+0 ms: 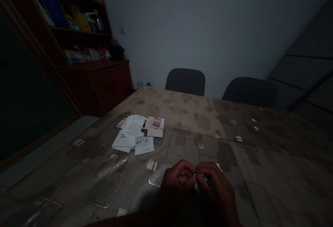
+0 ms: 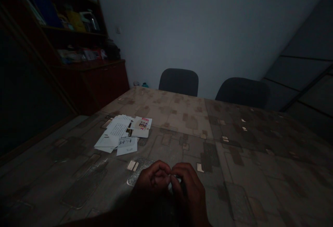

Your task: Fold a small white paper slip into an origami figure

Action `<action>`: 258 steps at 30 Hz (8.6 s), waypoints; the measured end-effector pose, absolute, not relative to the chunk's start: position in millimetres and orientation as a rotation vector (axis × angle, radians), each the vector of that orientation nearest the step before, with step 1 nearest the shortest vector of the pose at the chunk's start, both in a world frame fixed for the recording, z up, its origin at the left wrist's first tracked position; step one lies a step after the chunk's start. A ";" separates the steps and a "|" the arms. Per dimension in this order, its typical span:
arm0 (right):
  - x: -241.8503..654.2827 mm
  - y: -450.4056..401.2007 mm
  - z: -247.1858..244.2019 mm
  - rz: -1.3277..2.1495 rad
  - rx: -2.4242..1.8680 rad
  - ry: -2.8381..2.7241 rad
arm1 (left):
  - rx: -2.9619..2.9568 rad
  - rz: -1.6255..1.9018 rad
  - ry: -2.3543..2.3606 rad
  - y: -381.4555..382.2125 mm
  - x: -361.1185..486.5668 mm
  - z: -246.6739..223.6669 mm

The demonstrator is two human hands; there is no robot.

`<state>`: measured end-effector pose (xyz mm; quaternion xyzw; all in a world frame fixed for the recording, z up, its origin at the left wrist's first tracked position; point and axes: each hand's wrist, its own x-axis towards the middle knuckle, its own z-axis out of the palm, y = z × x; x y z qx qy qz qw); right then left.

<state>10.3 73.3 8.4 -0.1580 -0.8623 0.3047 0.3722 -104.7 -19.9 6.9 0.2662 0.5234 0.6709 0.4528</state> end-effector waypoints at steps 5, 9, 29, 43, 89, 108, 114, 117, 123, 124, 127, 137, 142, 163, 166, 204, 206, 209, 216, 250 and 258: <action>8.2 72.9 11.4 0.753 -0.452 -2.167 | 0.651 1.650 1.340 -18.3 -105.7 8.1; 8.0 73.6 12.7 0.760 -0.441 -2.140 | 0.685 1.665 1.370 -17.3 -106.3 10.4; 7.6 73.8 18.5 0.864 -0.516 -2.212 | 0.650 1.680 1.314 -14.6 -111.6 10.7; 4.1 70.5 8.6 1.021 -0.642 -2.089 | 0.563 1.692 1.126 -18.1 -106.9 3.4; -0.7 58.3 3.0 1.831 -0.816 -1.870 | 0.623 1.831 1.474 -12.4 -114.8 6.2; 8.2 87.0 20.4 1.980 -0.663 -1.786 | 0.635 1.673 1.488 -6.9 -121.3 11.3; 7.5 86.2 22.5 1.903 -0.686 -1.821 | 0.622 1.668 1.459 -7.3 -121.4 12.9; 9.7 85.5 19.3 1.802 -0.648 -1.961 | 0.639 1.677 1.479 -8.5 -121.9 14.4; 4.1 78.0 14.9 1.500 -0.733 -2.093 | 0.732 1.625 1.608 -10.3 -120.8 18.1; 1.5 76.5 15.0 1.460 -0.759 -2.073 | 0.731 1.627 1.595 -10.4 -120.6 16.8; -5.1 73.2 15.8 1.397 -0.837 -1.991 | 0.689 1.643 1.489 -11.0 -120.4 11.8; -4.7 70.0 20.4 1.304 -0.914 -1.888 | 0.724 1.468 1.414 -18.6 -115.1 6.3; -5.0 68.6 16.7 1.293 -0.932 -1.906 | 0.680 1.454 1.422 -18.1 -115.6 3.6; -1.2 74.3 21.0 1.528 -0.752 -1.988 | 0.792 1.611 1.598 -11.1 -127.0 20.6; 0.2 77.1 19.7 1.660 -0.691 -1.884 | 0.708 1.638 1.555 -8.4 -127.6 25.3; -1.5 78.5 13.3 1.728 -0.777 -1.778 | 0.877 1.520 1.439 -15.2 -127.6 12.8; -1.7 78.2 15.6 1.735 -0.772 -1.762 | 0.837 1.525 1.421 -13.6 -127.5 12.9; -2.0 78.5 15.9 1.780 -0.761 -1.751 | 0.788 1.543 1.403 -10.8 -127.6 13.6; -2.3 78.9 14.0 1.807 -0.757 -1.771 | 0.712 1.547 1.458 -7.4 -127.3 15.9; -6.3 74.1 14.6 1.789 -0.829 -1.878 | 0.835 1.667 1.616 -11.7 -125.0 13.3; -5.7 81.0 10.4 1.831 -0.735 -1.892 | 0.733 1.660 1.517 -10.0 -126.6 16.5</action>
